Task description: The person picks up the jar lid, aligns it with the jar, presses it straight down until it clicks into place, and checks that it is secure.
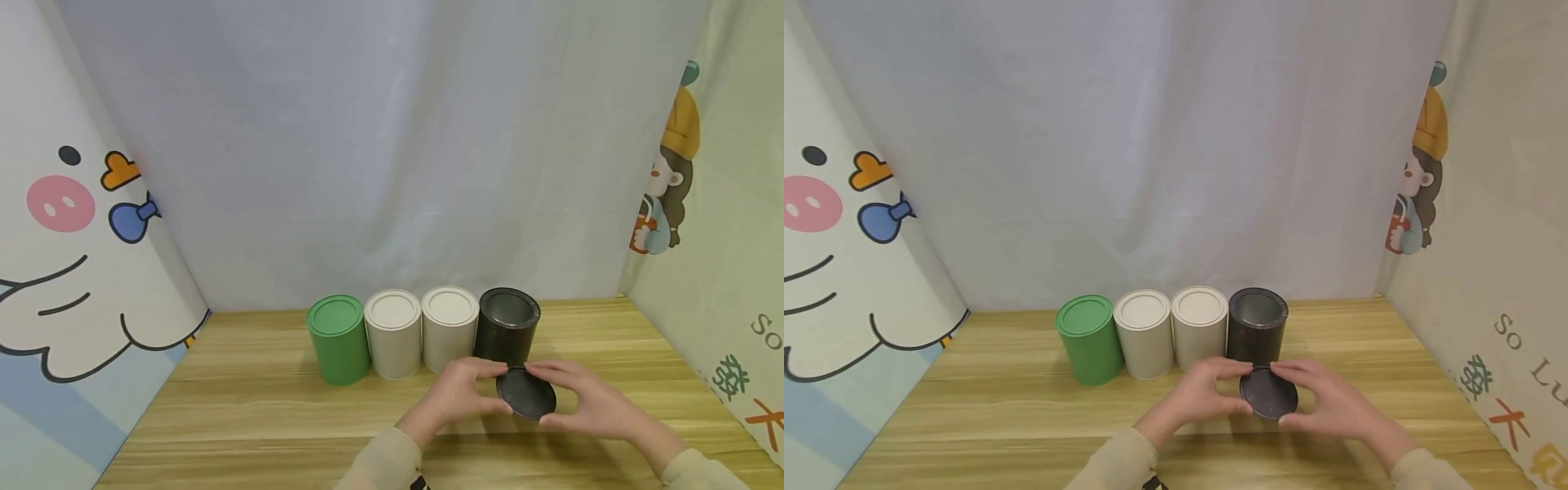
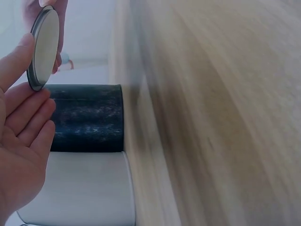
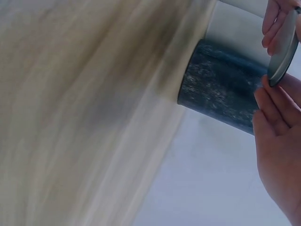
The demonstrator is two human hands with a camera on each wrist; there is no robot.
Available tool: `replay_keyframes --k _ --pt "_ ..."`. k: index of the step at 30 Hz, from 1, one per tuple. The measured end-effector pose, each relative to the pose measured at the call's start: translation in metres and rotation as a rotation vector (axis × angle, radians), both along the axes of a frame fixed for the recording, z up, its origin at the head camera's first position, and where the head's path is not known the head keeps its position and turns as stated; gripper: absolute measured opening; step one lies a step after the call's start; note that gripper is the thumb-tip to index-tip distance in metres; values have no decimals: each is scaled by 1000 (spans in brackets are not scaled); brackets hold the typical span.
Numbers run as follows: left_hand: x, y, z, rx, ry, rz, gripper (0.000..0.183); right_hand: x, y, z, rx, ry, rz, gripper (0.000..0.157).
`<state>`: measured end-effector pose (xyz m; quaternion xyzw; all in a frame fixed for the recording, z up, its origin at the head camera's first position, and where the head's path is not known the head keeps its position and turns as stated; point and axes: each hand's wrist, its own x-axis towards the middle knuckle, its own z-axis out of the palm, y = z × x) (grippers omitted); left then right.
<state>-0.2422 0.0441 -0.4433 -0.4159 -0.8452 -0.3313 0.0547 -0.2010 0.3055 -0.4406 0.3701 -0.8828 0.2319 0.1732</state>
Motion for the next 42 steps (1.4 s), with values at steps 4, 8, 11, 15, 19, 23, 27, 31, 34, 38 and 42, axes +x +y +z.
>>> replay_keyframes --k 4,8,11,15,19,23,27,31,34,38,42 --pt "-1 0 6 56 13 6 59 -2 2 8 -49 6 23 76" --pt "-2 0 14 112 43 4 58 -4 2 17 -96 12 47 76" --pt "-2 0 20 150 60 -2 58 -5 3 23 -108 25 44 77" --pt "0 1 26 169 77 21 58 -6 3 30 -116 30 28 77" --pt "1 3 27 199 72 72 58 -7 3 33 -124 33 0 74" --pt "2 5 25 228 81 123 58 -10 3 32 -147 33 -24 69" --pt "4 8 25 229 113 174 58 -12 2 29 -175 34 -62 65" --pt "4 12 26 248 148 225 57 -15 0 28 -216 31 -94 62" --pt "3 15 27 273 172 269 55 -18 -2 30 -255 40 -98 59" --pt "3 19 30 268 182 330 54 -24 -2 33 -278 50 -118 55" --pt "0 23 34 229 214 371 51 -32 -2 35 -286 37 -146 50"
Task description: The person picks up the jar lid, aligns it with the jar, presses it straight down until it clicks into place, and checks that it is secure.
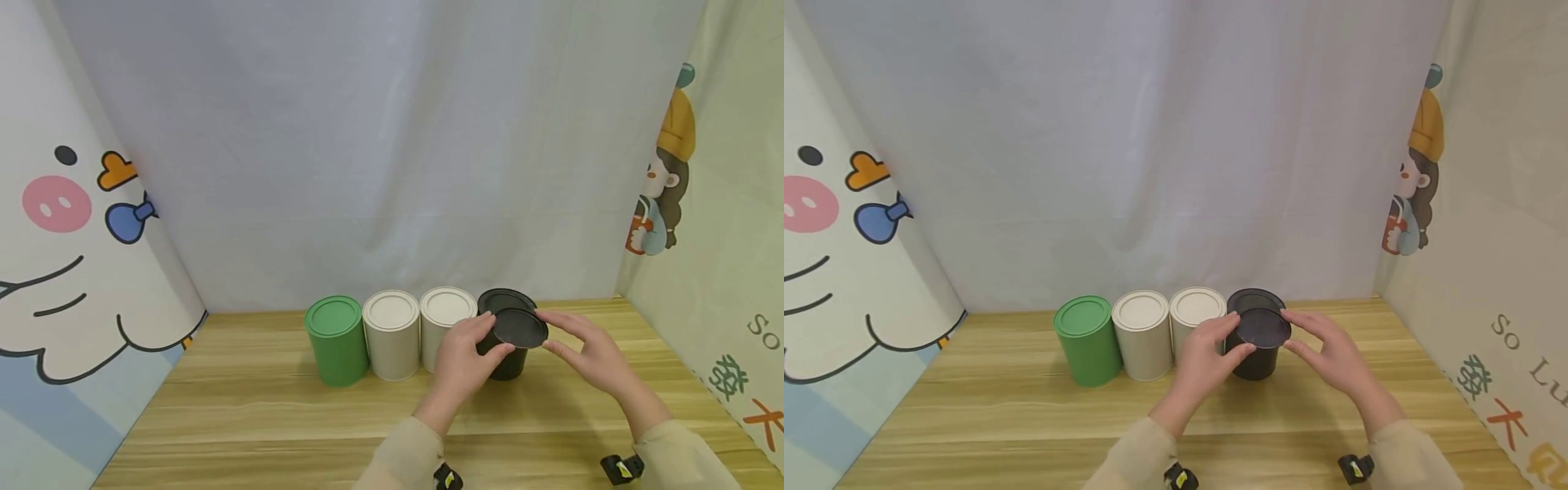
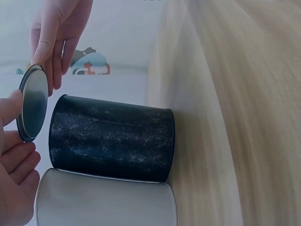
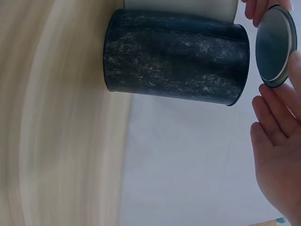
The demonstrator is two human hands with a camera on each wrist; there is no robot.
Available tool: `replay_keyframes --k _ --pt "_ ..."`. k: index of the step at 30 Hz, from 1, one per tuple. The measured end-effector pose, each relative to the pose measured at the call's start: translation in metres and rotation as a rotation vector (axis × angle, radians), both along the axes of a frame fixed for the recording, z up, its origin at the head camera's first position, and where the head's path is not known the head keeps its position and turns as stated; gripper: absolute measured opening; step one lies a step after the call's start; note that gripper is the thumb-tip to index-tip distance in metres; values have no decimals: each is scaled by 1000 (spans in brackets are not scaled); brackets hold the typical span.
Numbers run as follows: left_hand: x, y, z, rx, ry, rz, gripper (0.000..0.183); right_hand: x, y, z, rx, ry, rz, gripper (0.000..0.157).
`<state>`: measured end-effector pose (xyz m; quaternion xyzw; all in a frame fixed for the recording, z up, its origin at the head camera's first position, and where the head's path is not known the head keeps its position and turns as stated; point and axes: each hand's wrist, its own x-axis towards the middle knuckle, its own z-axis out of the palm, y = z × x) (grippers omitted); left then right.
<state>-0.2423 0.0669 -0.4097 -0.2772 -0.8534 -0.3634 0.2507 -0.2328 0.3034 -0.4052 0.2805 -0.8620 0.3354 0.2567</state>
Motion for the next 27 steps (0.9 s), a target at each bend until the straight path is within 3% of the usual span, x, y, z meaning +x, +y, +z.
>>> replay_keyframes --k 11,20,27 --pt "-23 8 5 -167 120 114 49 -21 -4 2 15 -79 -57 45" --pt "-36 9 16 -327 89 187 39 -35 -7 3 12 -132 -65 43" --pt "-40 13 18 -396 61 209 33 -38 -8 1 -4 -159 -70 42"
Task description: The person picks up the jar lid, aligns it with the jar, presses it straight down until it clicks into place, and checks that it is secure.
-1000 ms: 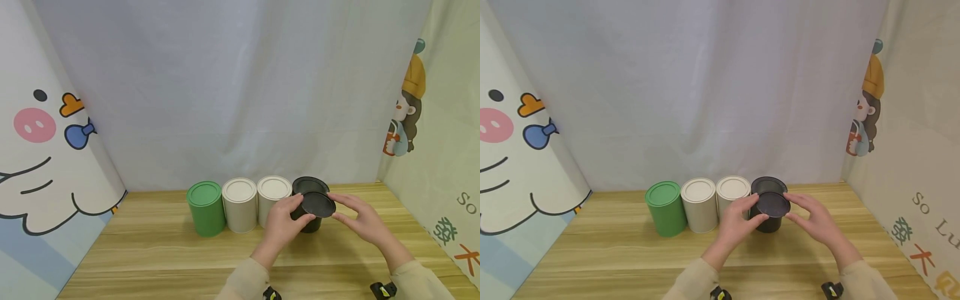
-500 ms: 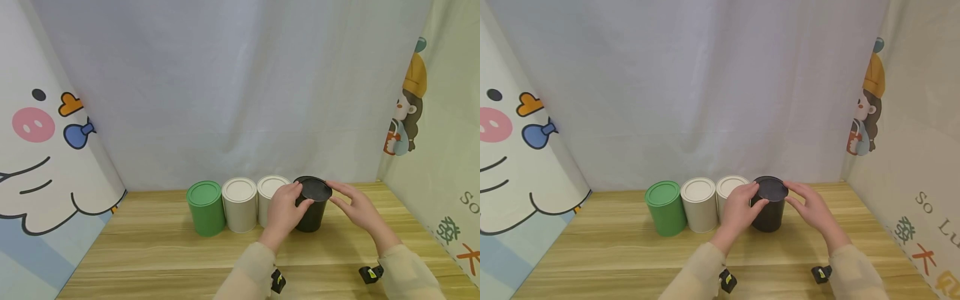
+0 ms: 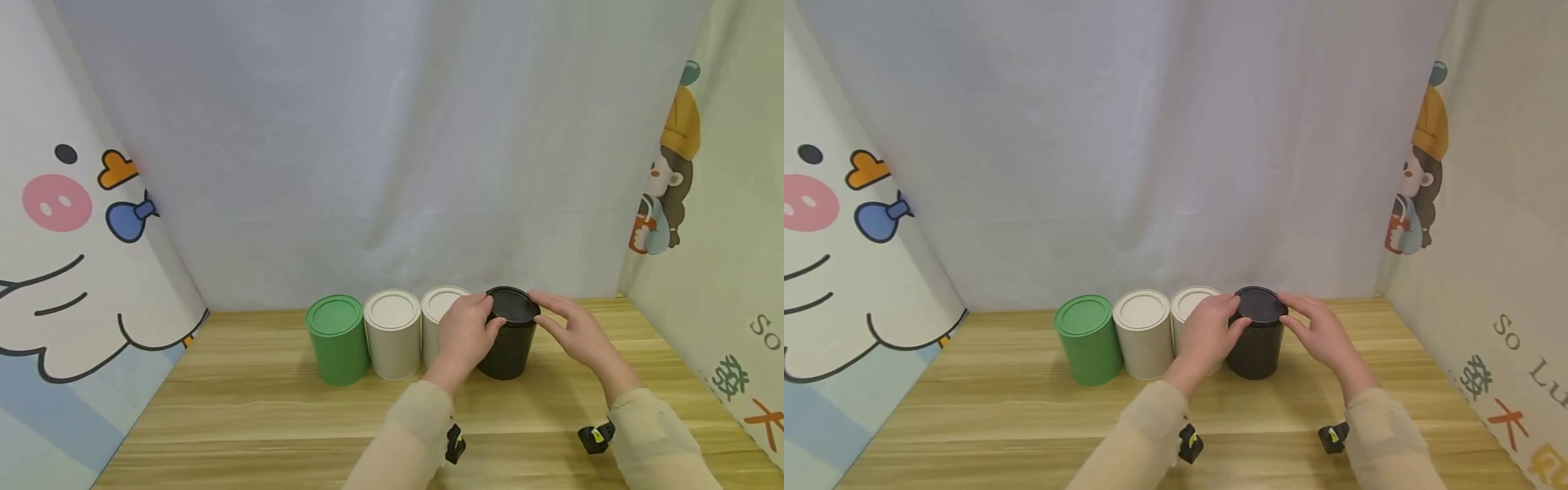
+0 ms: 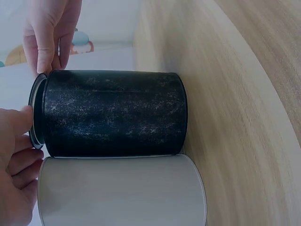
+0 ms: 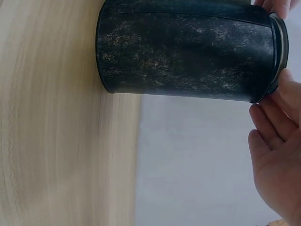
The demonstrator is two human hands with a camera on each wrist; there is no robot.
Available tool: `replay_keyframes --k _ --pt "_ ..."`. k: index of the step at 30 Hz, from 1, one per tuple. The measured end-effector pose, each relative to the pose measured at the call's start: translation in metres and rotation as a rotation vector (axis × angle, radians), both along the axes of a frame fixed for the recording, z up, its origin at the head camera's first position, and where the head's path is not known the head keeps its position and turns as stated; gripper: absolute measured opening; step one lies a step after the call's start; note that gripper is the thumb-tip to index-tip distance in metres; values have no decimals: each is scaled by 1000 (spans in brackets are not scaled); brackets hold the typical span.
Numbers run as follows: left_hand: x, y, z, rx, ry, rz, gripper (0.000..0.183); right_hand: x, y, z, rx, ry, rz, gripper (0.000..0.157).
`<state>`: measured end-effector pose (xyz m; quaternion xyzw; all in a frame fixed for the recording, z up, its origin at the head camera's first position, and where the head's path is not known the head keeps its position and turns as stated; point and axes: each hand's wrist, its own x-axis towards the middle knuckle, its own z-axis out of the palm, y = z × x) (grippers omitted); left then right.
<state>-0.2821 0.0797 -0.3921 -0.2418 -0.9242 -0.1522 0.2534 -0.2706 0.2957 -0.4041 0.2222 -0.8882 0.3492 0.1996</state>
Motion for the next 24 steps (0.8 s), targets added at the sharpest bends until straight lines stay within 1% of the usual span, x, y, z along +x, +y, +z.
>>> replay_keyframes --k 4,11,18,21,24 --pt "0 2 -1 -28 -5 15 32 -2 1 -2 8 4 -6 41" --pt "-1 3 0 -74 16 34 28 -2 2 -2 13 -19 -2 42" --pt "-2 6 0 -123 8 54 26 -3 3 -1 24 -32 1 41" --pt "-2 7 0 -153 7 60 29 -3 3 -1 31 -25 10 40" --pt "-1 7 -1 -173 1 61 36 -3 3 -1 36 -14 23 38"
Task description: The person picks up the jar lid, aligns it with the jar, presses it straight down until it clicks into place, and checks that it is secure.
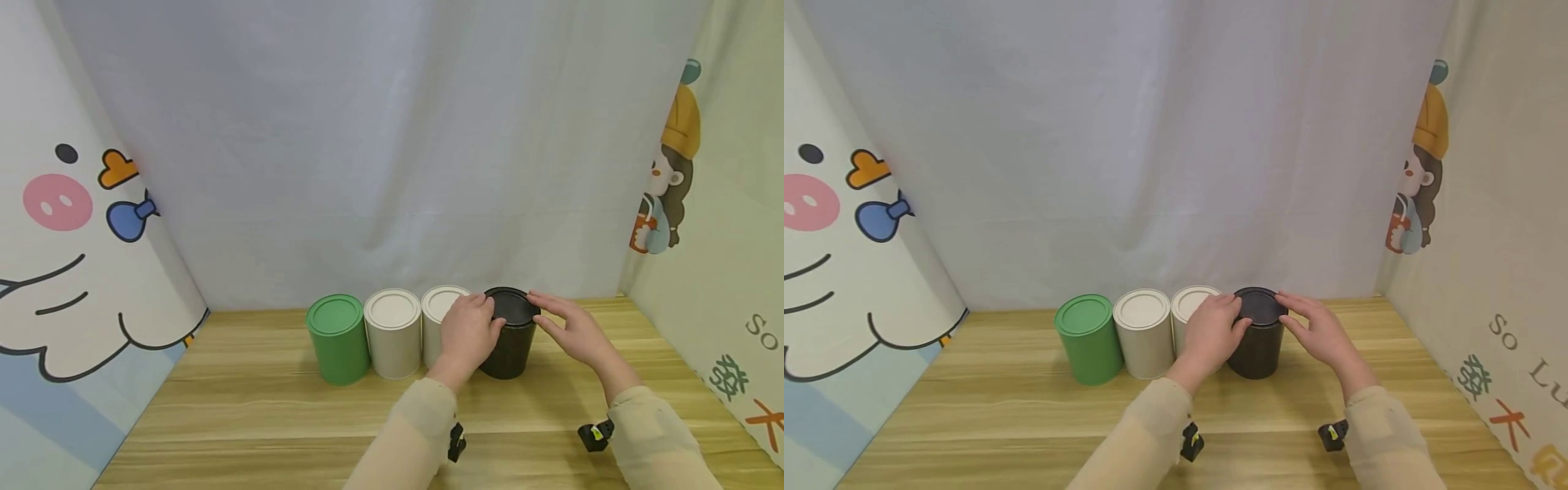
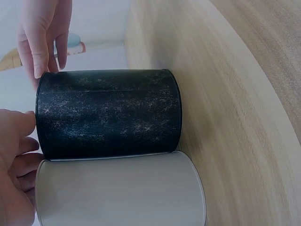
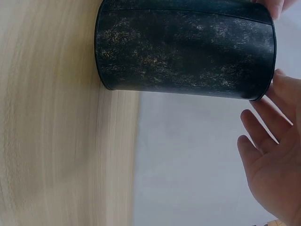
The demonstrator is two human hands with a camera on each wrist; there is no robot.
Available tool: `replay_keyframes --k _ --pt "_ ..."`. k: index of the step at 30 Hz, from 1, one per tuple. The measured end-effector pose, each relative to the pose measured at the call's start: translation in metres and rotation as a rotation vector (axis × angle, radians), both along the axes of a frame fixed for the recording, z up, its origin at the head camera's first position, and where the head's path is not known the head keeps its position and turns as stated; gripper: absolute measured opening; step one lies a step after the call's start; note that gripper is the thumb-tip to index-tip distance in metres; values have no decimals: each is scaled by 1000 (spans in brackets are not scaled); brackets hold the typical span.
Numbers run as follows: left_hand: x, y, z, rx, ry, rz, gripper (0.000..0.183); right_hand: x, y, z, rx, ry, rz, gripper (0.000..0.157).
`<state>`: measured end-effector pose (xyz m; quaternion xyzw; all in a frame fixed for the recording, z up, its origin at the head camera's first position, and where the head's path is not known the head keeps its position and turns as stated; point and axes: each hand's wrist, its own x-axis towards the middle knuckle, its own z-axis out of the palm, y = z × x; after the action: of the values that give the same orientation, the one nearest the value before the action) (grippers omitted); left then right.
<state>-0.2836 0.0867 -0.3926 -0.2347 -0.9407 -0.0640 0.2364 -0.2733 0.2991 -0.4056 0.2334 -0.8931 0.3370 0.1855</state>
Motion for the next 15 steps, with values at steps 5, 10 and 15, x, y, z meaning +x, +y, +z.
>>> replay_keyframes --k 5,10,15 --pt "5 -2 -3 -7 12 -31 38 0 0 2 2 5 13 37" --pt "14 -6 -6 -57 43 -85 39 -2 1 8 31 -10 8 38" --pt "23 -8 -12 -124 85 -123 43 -9 2 15 107 4 27 41"
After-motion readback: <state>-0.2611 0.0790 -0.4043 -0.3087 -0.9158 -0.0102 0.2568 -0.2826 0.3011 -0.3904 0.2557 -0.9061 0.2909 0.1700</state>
